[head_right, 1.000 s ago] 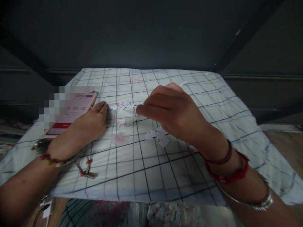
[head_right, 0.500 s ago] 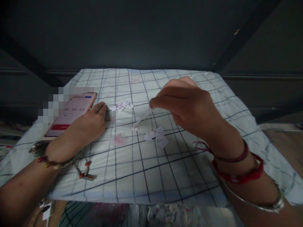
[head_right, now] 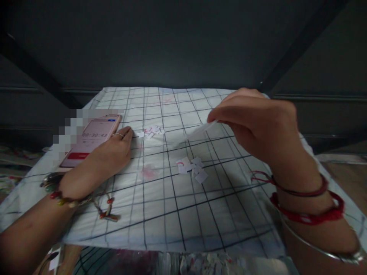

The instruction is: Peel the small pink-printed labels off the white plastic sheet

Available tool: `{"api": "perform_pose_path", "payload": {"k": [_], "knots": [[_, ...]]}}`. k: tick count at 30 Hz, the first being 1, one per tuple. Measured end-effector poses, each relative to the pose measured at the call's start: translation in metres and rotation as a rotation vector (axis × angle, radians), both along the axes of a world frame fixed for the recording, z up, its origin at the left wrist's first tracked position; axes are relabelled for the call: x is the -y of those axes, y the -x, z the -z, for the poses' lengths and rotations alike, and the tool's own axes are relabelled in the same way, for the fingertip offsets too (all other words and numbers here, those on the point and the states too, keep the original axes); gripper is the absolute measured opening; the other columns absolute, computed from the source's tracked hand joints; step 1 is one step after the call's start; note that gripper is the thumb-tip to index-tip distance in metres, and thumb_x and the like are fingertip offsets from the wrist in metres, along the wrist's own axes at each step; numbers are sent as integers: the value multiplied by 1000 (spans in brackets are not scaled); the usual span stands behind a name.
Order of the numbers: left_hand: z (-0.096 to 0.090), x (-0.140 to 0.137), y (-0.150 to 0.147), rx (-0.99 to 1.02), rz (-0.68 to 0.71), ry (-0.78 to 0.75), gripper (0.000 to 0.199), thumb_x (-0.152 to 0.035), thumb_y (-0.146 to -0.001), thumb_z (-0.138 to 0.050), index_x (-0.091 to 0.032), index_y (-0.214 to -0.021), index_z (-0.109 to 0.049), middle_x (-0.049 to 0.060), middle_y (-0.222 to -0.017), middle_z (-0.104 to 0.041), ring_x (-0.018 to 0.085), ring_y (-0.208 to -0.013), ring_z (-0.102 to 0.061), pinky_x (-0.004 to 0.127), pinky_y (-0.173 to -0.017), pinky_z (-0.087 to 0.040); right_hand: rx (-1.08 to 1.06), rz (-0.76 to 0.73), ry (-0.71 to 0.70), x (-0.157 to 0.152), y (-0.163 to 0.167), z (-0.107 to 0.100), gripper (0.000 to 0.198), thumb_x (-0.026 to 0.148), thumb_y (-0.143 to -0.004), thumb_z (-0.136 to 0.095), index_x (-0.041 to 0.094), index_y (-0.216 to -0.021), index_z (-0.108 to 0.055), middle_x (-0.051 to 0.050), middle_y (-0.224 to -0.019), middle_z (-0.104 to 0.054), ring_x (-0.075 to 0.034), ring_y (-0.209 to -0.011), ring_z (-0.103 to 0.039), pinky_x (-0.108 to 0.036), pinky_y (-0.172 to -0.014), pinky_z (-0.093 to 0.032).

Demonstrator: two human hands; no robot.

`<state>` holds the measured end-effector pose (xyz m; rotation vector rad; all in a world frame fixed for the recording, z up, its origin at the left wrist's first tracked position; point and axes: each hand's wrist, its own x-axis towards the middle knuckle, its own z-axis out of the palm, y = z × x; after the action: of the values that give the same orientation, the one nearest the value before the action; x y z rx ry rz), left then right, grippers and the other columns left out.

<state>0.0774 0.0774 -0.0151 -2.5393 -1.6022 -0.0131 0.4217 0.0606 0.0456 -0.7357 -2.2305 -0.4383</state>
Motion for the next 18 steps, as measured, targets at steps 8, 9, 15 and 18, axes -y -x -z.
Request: {"api": "perform_pose_path", "payload": {"k": [8,9,15,18], "knots": [[-11,7,-11,-105,-98,79,61,4,-96,-35,12,-153,-54,39,-159,-60,37,-148,-65,47,-118,-58,43,-6,-224,0,65,24,33,-4,-107,-49,23,-114,-66,5,-94,-80,-13,-87,-72,-32,-76,-50],[-11,8,-12,-101,-109,80,61,4,-96,-34,13,-154,-53,39,-160,-59,37,-149,-64,47,-119,-58,42,-1,-238,2,70,25,33,-5,-106,-48,22,-114,-65,4,-93,-79,-14,-87,-71,-32,-76,-50],[-10,10,-9,-128,-90,77,59,3,-96,-36,9,-150,-60,38,-154,-65,36,-143,-68,45,-114,-61,60,-55,-168,11,86,29,37,-7,-100,-55,22,-116,-71,-1,-92,-80,-18,-88,-70,-36,-77,-50],[-9,10,-7,-129,-62,59,57,2,-95,-38,8,-146,-64,37,-149,-68,37,-140,-70,45,-112,-62,81,-94,-181,10,86,32,36,-7,-100,-56,17,-123,-70,-3,-96,-80,-18,-92,-67,-38,-75,-47]]}}
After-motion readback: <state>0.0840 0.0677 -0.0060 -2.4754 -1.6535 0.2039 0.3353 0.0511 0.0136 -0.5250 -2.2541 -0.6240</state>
